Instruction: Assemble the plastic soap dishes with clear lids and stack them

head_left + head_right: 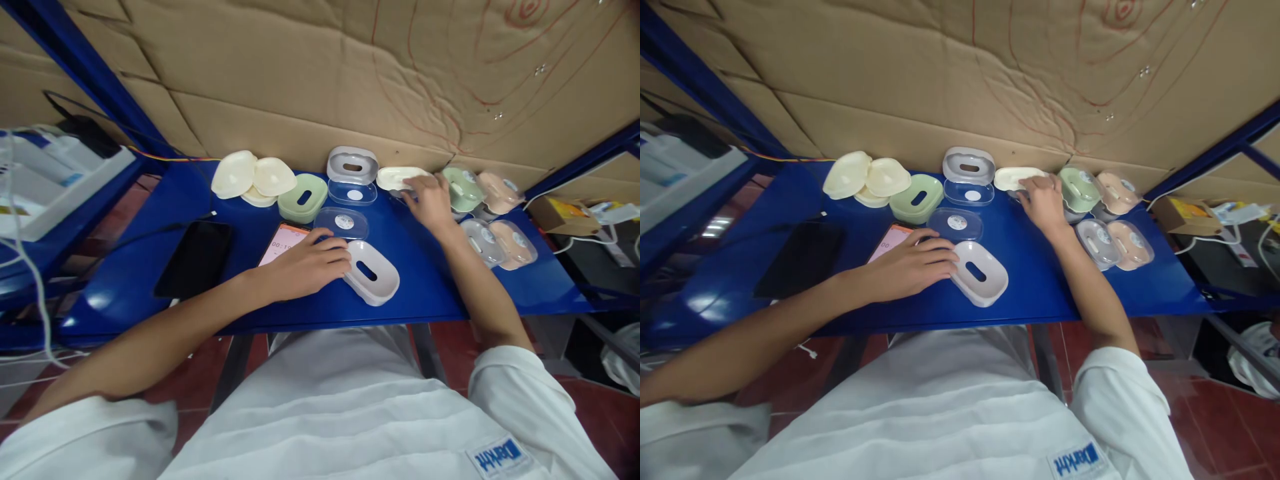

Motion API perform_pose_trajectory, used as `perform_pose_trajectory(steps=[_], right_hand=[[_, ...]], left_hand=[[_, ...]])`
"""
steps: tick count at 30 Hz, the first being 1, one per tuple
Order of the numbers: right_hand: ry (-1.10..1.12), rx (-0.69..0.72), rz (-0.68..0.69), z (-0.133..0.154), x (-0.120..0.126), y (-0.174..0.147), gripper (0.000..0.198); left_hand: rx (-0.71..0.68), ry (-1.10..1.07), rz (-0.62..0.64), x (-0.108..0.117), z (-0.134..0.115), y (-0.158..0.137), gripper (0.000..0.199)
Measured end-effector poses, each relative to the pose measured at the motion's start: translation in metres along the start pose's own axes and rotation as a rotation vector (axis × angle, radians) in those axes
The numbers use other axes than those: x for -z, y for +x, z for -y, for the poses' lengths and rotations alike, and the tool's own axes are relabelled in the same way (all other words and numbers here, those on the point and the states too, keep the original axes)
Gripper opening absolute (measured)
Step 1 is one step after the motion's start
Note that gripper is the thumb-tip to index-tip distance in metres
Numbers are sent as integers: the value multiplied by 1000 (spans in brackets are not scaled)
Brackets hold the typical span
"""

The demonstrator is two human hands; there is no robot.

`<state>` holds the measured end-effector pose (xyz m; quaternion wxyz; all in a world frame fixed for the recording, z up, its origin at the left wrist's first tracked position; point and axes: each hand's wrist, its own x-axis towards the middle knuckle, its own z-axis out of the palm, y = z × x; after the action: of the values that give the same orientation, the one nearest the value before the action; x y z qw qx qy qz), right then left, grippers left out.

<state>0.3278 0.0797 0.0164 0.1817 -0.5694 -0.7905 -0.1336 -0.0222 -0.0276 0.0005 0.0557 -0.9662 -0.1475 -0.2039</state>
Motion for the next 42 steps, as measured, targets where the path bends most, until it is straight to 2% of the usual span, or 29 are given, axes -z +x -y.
perform_pose_trajectory(steps=[3, 6, 8, 11, 14, 17, 19, 20, 22, 25, 29, 36, 42], right_hand=[[-47, 62, 38, 7, 6, -14, 36], [-23, 195, 46, 35, 28, -58, 33], [42, 283, 67, 59, 41, -94, 30], [175, 413, 84, 96, 48, -140, 21], [212, 525, -14, 120, 43, -165, 20], [243, 582, -245, 124, 39, -169, 29], [242, 534, -314, 119, 40, -167, 43], [231, 508, -284, 115, 41, -166, 51], [215, 503, -141, 108, 43, -164, 62], [236, 542, -15, 104, 42, -167, 55], [266, 507, -14, 106, 39, -173, 44], [250, 513, -29, 112, 39, -172, 43], [184, 552, 37, 118, 39, -161, 19]], left_hand=[[45, -29, -96, 6, 0, 1, 17], [176, -88, -298, 14, 2, 0, 10], [273, -132, -382, 17, 3, -1, 10], [338, -173, -397, 19, 3, -3, 13], [274, -161, -325, 16, -1, -3, 13], [156, -185, -202, 12, -7, -3, 15], [88, -225, -119, 10, -11, -3, 15], [64, -237, -81, 8, -13, -3, 15], [32, -232, -14, 5, -16, -3, 14], [-15, -185, 49, -1, -18, -3, 16], [-38, -128, 70, -6, -18, -2, 20], [-47, -99, 40, -6, -20, -1, 15], [-6, -45, 40, -6, -25, 0, 9]])
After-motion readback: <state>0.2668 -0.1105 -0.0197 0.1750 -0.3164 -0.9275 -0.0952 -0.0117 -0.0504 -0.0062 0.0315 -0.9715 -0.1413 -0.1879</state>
